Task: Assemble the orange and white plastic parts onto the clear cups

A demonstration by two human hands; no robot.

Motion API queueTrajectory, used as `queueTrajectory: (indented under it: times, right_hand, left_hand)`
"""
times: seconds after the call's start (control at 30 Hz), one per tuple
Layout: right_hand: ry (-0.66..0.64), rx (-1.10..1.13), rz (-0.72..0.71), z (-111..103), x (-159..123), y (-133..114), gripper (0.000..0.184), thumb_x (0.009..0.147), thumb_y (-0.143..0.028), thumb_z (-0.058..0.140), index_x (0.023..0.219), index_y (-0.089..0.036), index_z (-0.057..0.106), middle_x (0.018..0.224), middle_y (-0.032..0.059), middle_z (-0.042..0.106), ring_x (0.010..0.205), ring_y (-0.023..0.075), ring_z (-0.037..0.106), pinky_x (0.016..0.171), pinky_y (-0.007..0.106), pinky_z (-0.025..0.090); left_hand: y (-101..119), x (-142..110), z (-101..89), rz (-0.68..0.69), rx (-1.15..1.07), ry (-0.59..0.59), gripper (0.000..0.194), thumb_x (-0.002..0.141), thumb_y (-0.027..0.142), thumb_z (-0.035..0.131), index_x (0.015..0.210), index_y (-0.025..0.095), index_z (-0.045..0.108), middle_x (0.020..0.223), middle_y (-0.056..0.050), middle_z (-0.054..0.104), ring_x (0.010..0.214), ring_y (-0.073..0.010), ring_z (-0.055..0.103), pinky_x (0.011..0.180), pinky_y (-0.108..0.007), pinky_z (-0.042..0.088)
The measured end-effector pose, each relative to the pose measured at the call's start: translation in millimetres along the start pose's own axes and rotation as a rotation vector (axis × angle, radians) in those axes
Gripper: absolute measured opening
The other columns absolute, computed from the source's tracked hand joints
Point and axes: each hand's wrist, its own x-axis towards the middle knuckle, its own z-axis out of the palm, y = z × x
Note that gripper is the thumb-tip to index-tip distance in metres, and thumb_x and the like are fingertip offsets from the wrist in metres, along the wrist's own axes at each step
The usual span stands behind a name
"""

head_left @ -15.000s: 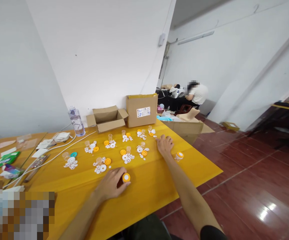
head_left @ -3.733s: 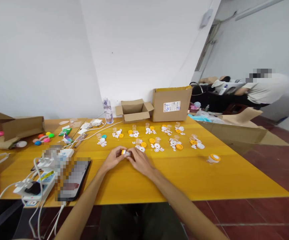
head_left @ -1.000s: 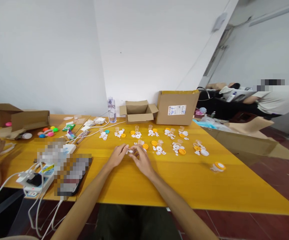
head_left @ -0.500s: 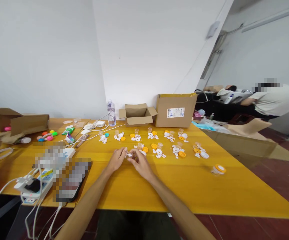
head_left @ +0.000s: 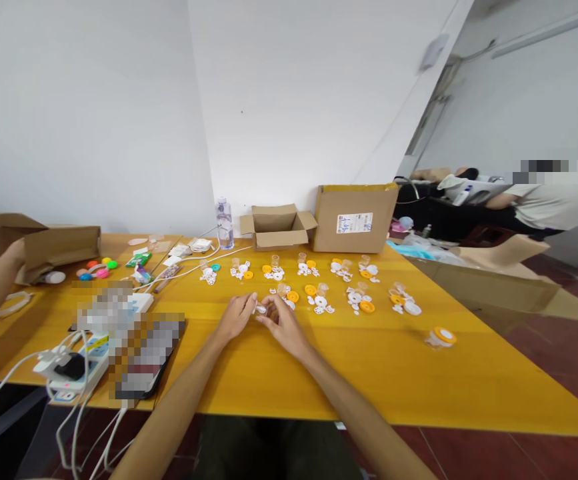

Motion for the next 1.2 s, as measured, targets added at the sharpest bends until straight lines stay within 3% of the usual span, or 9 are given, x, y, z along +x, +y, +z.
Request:
queueTrajectory:
  times: [0.17,0.33,0.5,0.63,0.8,1.07,1.2]
  right_hand:
    - [-0.055,0.021,0.064,0.9,0.0,1.8,0.028,0.078,-0.040,0.070,0.095,-0.025,0.055,0.089,-0.0015,0.064,0.077,0.0176,0.059,0.073,0.031,0.049]
    - [-0.060,0.029,0.049,0.5,0.4,-1.6,0.018,0.087,-0.041,0.059,0.095,-0.024,0.057,0.086,-0.0003,0.065,0.076,0.0181,0.060,0.070,0.031,0.049]
    - [0.018,-0.018,-0.029,-0.2,-0.1,-2.4,0.018,0.080,-0.031,0.066,0.093,-0.025,0.055,0.091,0.0001,0.065,0.080,0.0187,0.060,0.077,0.033,0.050]
    - [0.000,0.021,0.031,1.1,0.2,-1.6,0.028,0.075,-0.035,0.072,0.093,-0.025,0.053,0.088,-0.0014,0.064,0.077,0.0180,0.060,0.074,0.032,0.050]
    - [-0.079,0.057,0.077,0.3,1.1,-4.9,0.019,0.087,-0.043,0.058,0.093,-0.025,0.054,0.082,-0.0013,0.064,0.077,0.0181,0.061,0.070,0.031,0.049]
    - [0.009,-0.003,0.005,1.2,-0.1,-2.3,0.023,0.077,-0.035,0.068,0.090,-0.025,0.052,0.087,-0.0013,0.062,0.079,0.0181,0.059,0.076,0.032,0.050]
    - [-0.026,0.032,0.032,3.4,-0.6,0.9,0.023,0.083,-0.042,0.065,0.094,-0.025,0.053,0.085,-0.0014,0.063,0.076,0.0178,0.060,0.071,0.031,0.050]
  left_hand:
    - [-0.2,0.5,-0.5,0.007,-0.002,-0.006,0.047,0.098,0.052,0.031,0.063,0.023,0.045,0.058,0.002,0.053,0.060,-0.0148,0.049,0.063,-0.028,0.041]
    - [-1.5,1.9,0.6,0.023,0.008,0.000,0.048,0.097,0.052,0.032,0.062,0.022,0.045,0.056,0.002,0.052,0.057,-0.0143,0.048,0.061,-0.027,0.040]
    - [-1.2,1.4,1.2,0.014,0.009,0.004,0.051,0.098,0.052,0.030,0.060,0.023,0.046,0.054,0.002,0.052,0.056,-0.0146,0.049,0.060,-0.028,0.039]
    - [-0.5,1.1,0.1,0.003,0.017,0.018,0.052,0.097,0.056,0.032,0.060,0.023,0.048,0.053,0.002,0.052,0.056,-0.0151,0.049,0.060,-0.028,0.040]
    - [-0.3,1.7,-0.9,0.006,0.014,0.005,0.053,0.096,0.059,0.031,0.062,0.023,0.049,0.053,0.002,0.052,0.057,-0.0152,0.049,0.060,-0.028,0.040]
    - [0.2,1.1,-0.8,0.008,0.011,-0.003,0.051,0.096,0.058,0.029,0.061,0.023,0.045,0.055,0.002,0.050,0.057,-0.0151,0.047,0.059,-0.028,0.037]
    - [-0.4,1.6,-1.2,0.009,0.011,-0.009,0.051,0.096,0.057,0.030,0.062,0.023,0.045,0.054,0.002,0.050,0.057,-0.0151,0.048,0.061,-0.028,0.039]
